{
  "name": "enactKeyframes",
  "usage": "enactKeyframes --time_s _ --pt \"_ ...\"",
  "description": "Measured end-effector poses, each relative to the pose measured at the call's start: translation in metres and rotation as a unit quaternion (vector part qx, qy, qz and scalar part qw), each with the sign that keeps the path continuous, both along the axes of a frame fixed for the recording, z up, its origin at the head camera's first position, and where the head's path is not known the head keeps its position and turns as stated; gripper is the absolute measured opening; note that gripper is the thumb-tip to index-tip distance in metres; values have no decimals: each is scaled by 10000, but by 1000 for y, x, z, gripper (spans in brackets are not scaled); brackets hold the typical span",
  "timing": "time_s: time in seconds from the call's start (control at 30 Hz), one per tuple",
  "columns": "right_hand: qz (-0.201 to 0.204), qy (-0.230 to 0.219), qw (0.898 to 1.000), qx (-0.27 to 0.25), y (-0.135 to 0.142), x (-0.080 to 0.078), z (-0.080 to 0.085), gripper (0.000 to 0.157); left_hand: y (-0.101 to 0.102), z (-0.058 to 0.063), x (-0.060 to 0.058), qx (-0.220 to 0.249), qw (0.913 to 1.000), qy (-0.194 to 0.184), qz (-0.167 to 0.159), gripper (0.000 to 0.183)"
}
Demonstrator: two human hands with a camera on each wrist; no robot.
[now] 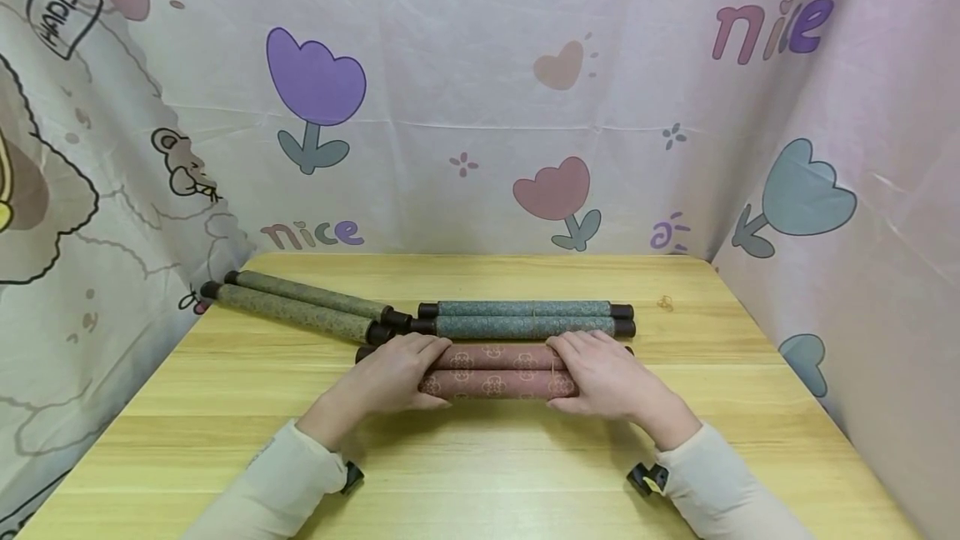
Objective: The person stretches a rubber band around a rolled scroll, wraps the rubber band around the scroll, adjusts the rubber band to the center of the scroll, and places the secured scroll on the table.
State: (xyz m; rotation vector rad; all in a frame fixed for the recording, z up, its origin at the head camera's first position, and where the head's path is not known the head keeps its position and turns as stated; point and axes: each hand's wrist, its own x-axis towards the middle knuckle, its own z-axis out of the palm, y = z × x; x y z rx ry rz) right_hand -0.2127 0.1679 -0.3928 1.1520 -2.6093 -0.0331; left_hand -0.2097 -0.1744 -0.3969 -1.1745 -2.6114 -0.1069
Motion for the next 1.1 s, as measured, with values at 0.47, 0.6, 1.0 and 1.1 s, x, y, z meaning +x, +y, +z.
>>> enactKeyframes --time_s 0.47,0.6,1.0,1.1 --pt "387 105 9991 -168 -7 4 1 82 5 0 3 6 9999 -45 -101 84" --pt "487 99 9985 -249 -11 5 -1 82 8 0 4 5 9998 48 -209 84" --pt "456 -207 9981 -369 -12 8 -1 93 10 -1 6 7 9998 120 -181 84" --pt "403 -254 9980 -428 -9 6 -1 96 8 -1 6 41 9999 64 -106 85"
